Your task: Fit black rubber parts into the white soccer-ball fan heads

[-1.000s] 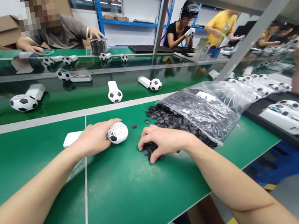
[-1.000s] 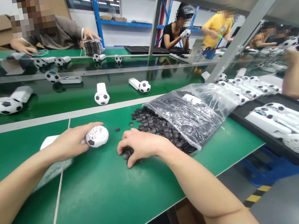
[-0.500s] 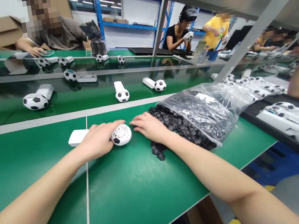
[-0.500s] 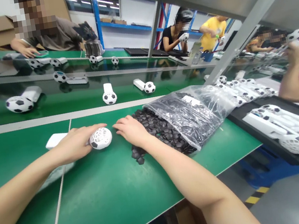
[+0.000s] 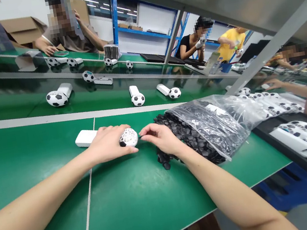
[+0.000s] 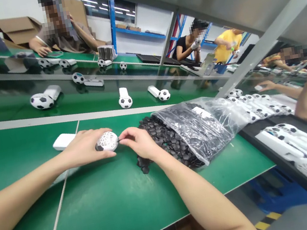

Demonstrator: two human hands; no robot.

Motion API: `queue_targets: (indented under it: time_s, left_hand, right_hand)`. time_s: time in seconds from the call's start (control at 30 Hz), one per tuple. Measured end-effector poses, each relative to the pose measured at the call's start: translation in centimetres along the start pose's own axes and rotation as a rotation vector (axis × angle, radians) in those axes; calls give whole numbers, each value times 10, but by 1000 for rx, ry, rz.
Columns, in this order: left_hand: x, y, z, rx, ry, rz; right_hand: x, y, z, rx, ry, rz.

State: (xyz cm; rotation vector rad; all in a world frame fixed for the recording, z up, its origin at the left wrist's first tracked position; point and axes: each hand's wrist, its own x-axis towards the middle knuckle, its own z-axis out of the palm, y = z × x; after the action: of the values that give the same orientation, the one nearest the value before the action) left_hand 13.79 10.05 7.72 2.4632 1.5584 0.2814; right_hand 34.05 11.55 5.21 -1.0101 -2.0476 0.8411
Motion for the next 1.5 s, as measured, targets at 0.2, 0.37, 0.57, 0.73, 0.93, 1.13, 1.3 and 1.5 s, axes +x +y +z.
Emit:
queue_targets:
  time_s: [0.2, 0.37, 0.57, 0.73, 0.93, 1.13, 1.3, 1.5]
  left_hand:
    - [0, 1, 3, -9, 32, 9]
    - [1, 4, 4, -19, 53, -14]
    - [3, 7, 4, -84, 46, -46]
    - [4, 5, 3, -114, 44, -11]
    - [5, 3, 1, -117, 12, 38]
    - [5, -3, -4, -126, -31, 33]
    - [-2, -2, -4, -80, -120, 110]
    - [-7, 13, 11, -65, 22, -25]
  right_hand:
    - [-1, -13, 11, -15, 25, -173]
    - [3, -4, 16, 142, 32, -25]
    - [11, 1, 18, 558, -145, 170]
    - [10, 5, 20, 468, -90, 133]
    - [6, 4, 27, 318, -79, 139]
    - [11, -2, 14, 204, -61, 182]
    - [14, 12, -32, -328, 216, 197]
    - [6, 18, -44, -562, 78, 237]
